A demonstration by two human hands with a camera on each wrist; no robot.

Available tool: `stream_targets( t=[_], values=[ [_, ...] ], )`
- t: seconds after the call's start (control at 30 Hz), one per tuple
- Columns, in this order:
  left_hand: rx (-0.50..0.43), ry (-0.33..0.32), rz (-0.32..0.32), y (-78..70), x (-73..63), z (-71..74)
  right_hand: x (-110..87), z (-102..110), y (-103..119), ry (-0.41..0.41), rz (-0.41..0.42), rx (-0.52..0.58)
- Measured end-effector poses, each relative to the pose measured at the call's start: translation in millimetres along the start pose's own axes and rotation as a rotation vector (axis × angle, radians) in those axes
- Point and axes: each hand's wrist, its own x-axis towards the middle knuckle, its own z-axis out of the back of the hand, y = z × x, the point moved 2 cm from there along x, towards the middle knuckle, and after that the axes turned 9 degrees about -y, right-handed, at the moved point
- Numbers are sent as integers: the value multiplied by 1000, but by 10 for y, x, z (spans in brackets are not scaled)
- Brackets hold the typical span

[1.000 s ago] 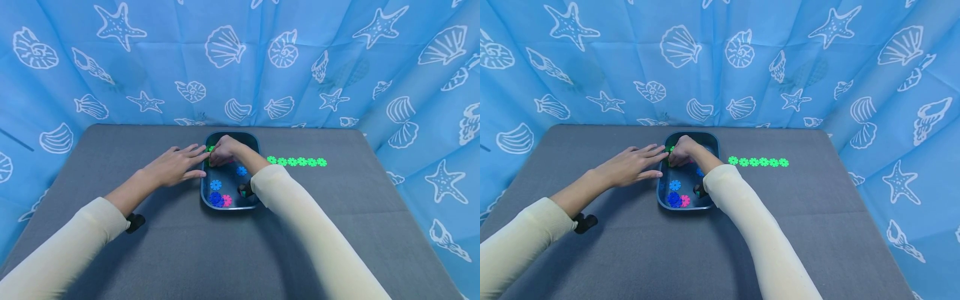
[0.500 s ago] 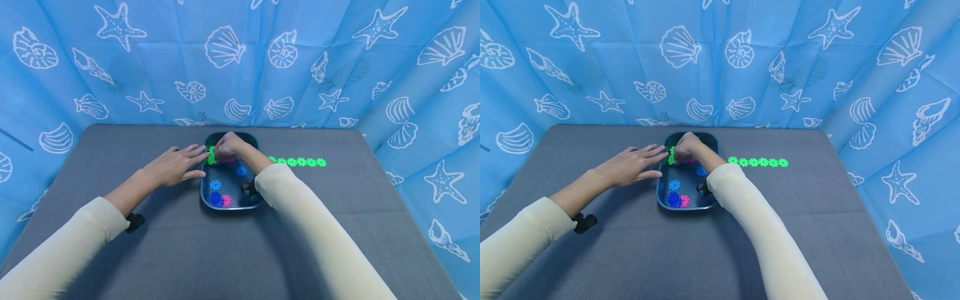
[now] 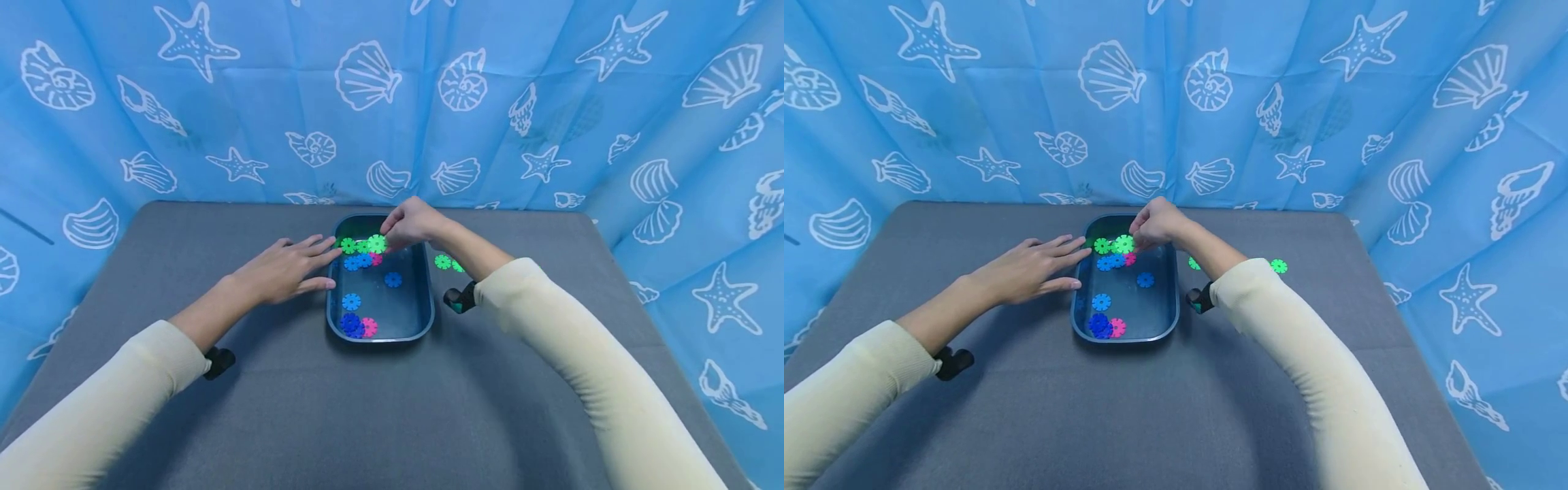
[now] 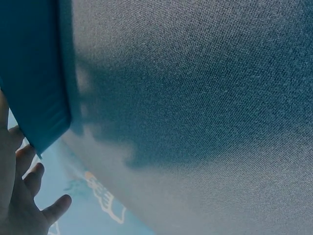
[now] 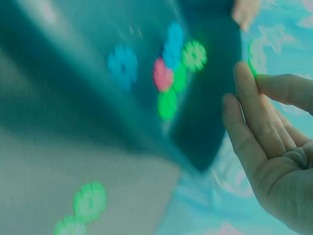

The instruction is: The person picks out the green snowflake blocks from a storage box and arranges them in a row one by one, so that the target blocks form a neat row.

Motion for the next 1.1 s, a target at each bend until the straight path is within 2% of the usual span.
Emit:
stream_targets(
  t=[0.13, 0.27, 0.43, 0.6, 0.8, 1.1],
  values=[
    [5, -5, -6, 2, -3, 14, -76, 361, -60, -40, -7, -10],
    [4, -8, -7, 8, -10, 15, -173, 754, -216, -108, -11, -36],
    [6, -4, -4, 9, -15, 13, -312, 1210, -525, -165, -55, -26],
    [-8, 1, 9, 13, -22, 3, -416, 1559, -924, -227, -125, 20],
    [-13, -2, 4, 9, -18, -14, -531, 1793, -1459, -278, -223, 97],
    [-13, 3, 6, -9, 2, -7, -624, 1809, -2145, -267, -349, 169]
  ],
)
